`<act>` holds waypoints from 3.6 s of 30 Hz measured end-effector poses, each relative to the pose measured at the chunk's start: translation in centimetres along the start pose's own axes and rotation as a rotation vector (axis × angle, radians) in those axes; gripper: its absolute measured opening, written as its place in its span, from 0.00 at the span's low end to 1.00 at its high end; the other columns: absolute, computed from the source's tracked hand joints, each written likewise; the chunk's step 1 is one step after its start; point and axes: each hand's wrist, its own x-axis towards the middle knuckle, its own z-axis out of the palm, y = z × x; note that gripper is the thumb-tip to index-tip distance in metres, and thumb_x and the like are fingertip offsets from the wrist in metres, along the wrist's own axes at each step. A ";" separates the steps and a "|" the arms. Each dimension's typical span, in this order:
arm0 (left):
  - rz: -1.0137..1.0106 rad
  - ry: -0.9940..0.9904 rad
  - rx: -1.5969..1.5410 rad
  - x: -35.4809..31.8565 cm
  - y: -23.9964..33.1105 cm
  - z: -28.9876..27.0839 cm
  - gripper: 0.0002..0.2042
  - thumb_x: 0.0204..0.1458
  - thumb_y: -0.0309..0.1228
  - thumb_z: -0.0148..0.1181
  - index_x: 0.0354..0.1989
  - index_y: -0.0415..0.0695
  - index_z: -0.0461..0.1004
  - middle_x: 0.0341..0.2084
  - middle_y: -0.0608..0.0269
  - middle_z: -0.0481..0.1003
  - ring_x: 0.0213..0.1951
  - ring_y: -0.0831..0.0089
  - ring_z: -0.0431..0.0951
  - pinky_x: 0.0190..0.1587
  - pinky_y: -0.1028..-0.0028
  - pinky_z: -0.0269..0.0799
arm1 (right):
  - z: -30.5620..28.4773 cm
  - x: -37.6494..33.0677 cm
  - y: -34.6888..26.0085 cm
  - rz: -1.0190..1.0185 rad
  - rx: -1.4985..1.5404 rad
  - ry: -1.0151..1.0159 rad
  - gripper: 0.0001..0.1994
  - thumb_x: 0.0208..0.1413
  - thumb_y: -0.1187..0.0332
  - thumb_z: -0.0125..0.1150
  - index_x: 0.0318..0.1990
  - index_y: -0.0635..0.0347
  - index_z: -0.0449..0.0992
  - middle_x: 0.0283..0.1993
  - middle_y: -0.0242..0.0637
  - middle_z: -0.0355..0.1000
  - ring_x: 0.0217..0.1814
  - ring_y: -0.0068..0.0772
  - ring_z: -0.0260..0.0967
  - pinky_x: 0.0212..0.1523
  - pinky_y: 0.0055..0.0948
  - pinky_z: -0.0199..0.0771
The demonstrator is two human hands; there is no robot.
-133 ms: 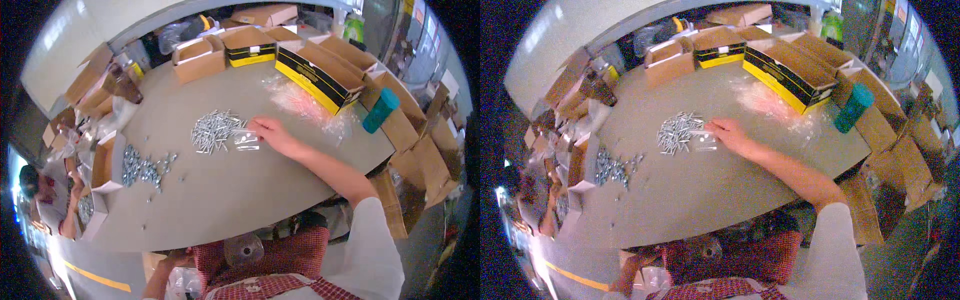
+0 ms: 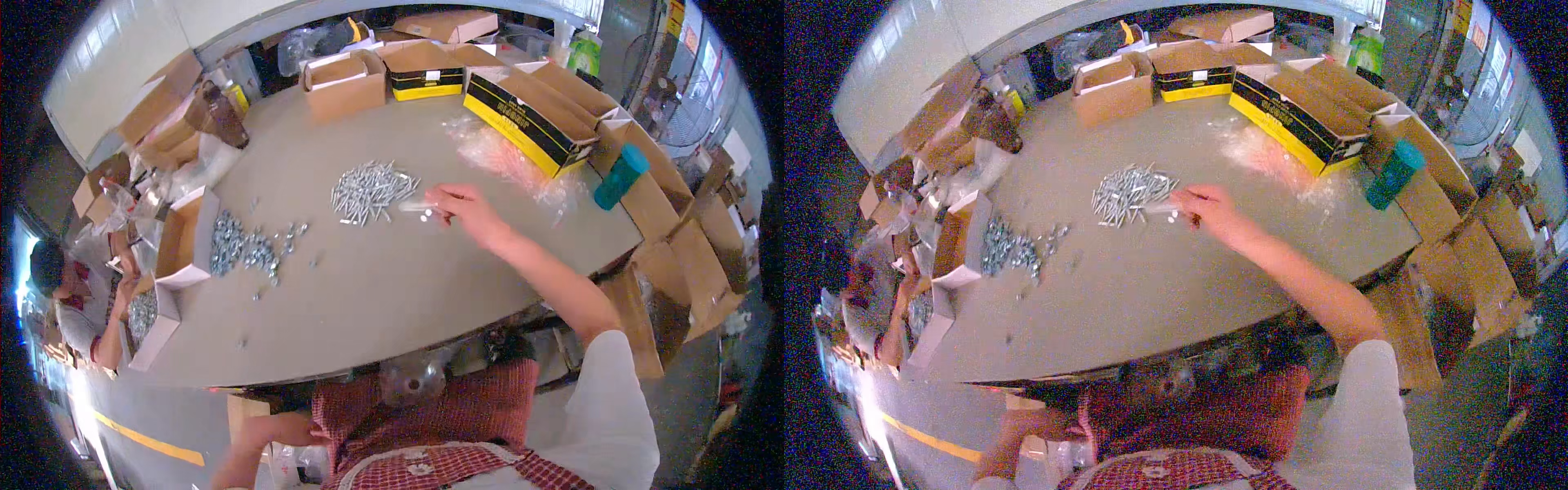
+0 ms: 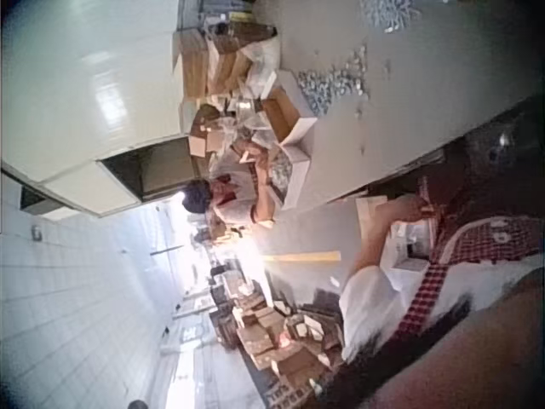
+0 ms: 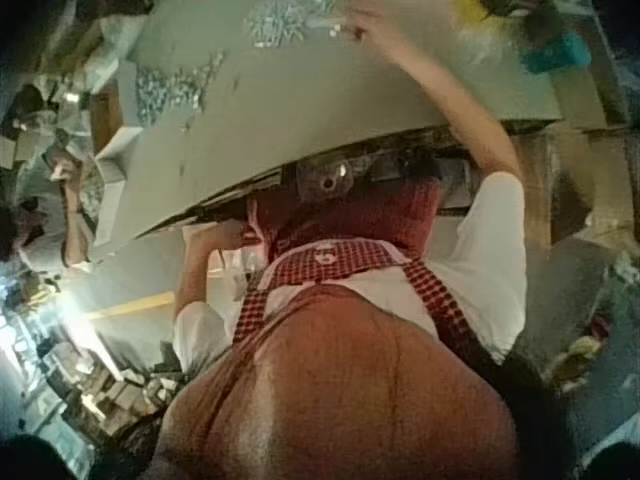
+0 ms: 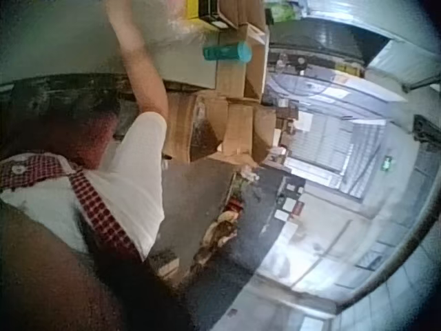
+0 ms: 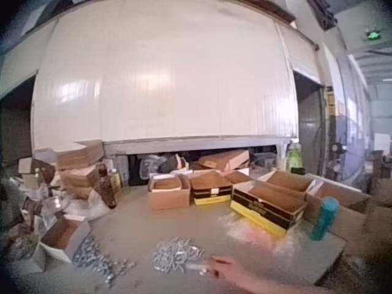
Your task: Packing small screws or bolts into clear plastic bags at a workstation.
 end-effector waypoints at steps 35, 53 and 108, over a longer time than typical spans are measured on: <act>0.709 1.518 -0.251 0.3 10.0 -20.0 0.10 0.52 0.28 0.60 0.43 0.42 0.72 0.33 0.54 0.79 0.35 0.64 0.81 0.38 0.66 0.76 | 13.1 -2.3 -3.7 -0.156 -0.368 0.002 0.07 0.52 0.70 0.64 0.37 0.61 0.78 0.30 0.27 0.75 0.37 0.20 0.72 0.42 0.25 0.72; 0.567 1.810 -0.210 0.7 8.6 -22.5 0.10 0.51 0.23 0.62 0.42 0.40 0.75 0.33 0.56 0.80 0.36 0.67 0.82 0.42 0.70 0.76 | 11.8 2.6 -0.8 0.090 -0.113 -0.433 0.08 0.53 0.67 0.65 0.28 0.62 0.77 0.23 0.30 0.72 0.22 0.23 0.69 0.25 0.26 0.69; 0.673 1.558 -0.671 1.5 9.9 -21.3 0.06 0.55 0.28 0.62 0.31 0.37 0.77 0.24 0.66 0.80 0.28 0.85 0.76 0.31 0.81 0.71 | 13.2 0.9 -0.2 -0.287 -0.019 -0.150 0.06 0.57 0.75 0.60 0.42 0.64 0.75 0.35 0.34 0.76 0.34 0.26 0.75 0.36 0.27 0.78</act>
